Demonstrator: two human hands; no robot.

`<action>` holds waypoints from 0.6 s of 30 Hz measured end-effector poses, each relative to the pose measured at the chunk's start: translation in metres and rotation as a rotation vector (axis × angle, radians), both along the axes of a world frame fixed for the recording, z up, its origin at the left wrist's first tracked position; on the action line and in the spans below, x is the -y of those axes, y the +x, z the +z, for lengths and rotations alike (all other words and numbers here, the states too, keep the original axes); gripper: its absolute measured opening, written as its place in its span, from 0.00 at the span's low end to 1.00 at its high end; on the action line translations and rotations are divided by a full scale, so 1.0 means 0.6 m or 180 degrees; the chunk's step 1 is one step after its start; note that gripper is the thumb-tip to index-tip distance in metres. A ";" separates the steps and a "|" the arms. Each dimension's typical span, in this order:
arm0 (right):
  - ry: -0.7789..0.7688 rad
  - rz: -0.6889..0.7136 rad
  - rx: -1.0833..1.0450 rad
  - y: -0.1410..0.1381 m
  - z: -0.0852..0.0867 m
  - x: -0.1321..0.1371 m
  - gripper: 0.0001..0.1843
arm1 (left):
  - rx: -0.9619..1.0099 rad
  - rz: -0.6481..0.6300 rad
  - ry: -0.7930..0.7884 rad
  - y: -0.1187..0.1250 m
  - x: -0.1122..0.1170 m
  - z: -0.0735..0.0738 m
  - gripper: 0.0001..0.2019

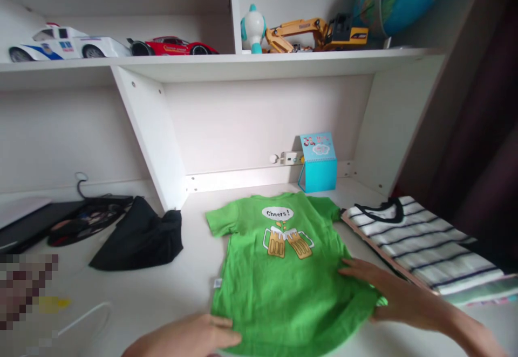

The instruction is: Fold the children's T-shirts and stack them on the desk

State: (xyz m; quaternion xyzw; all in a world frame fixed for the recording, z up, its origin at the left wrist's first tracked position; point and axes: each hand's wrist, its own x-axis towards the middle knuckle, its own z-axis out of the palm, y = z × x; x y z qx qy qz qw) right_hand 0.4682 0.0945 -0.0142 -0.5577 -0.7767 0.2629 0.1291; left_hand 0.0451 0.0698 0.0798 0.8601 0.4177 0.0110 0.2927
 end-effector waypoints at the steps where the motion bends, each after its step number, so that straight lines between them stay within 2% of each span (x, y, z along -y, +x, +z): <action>1: -0.0186 0.0038 0.0013 0.003 0.000 0.005 0.36 | -0.0071 -0.0116 -0.0108 0.006 -0.003 0.009 0.16; 4: -0.0396 0.0036 0.0039 -0.003 0.019 0.004 0.40 | -0.0115 -0.0333 -0.0267 0.030 -0.043 0.030 0.16; 6: -0.0396 0.0019 0.0094 -0.022 0.036 -0.004 0.39 | 0.0049 -0.0256 0.0059 0.053 -0.090 0.019 0.18; 9: -0.0420 -0.0005 0.0121 -0.064 0.056 -0.018 0.39 | 0.0188 -0.0062 0.0831 0.090 -0.170 -0.041 0.23; 13: -0.0367 -0.0005 0.0143 -0.108 0.047 -0.033 0.36 | -0.0218 0.0278 0.1108 0.117 -0.250 -0.135 0.32; 15: -0.0263 0.0077 0.0224 -0.114 0.032 -0.041 0.37 | -0.0398 0.0497 0.1167 0.113 -0.275 -0.161 0.34; 18: -0.0106 0.0164 0.0308 -0.110 0.011 -0.055 0.39 | -0.0564 0.0760 0.1133 0.088 -0.309 -0.171 0.36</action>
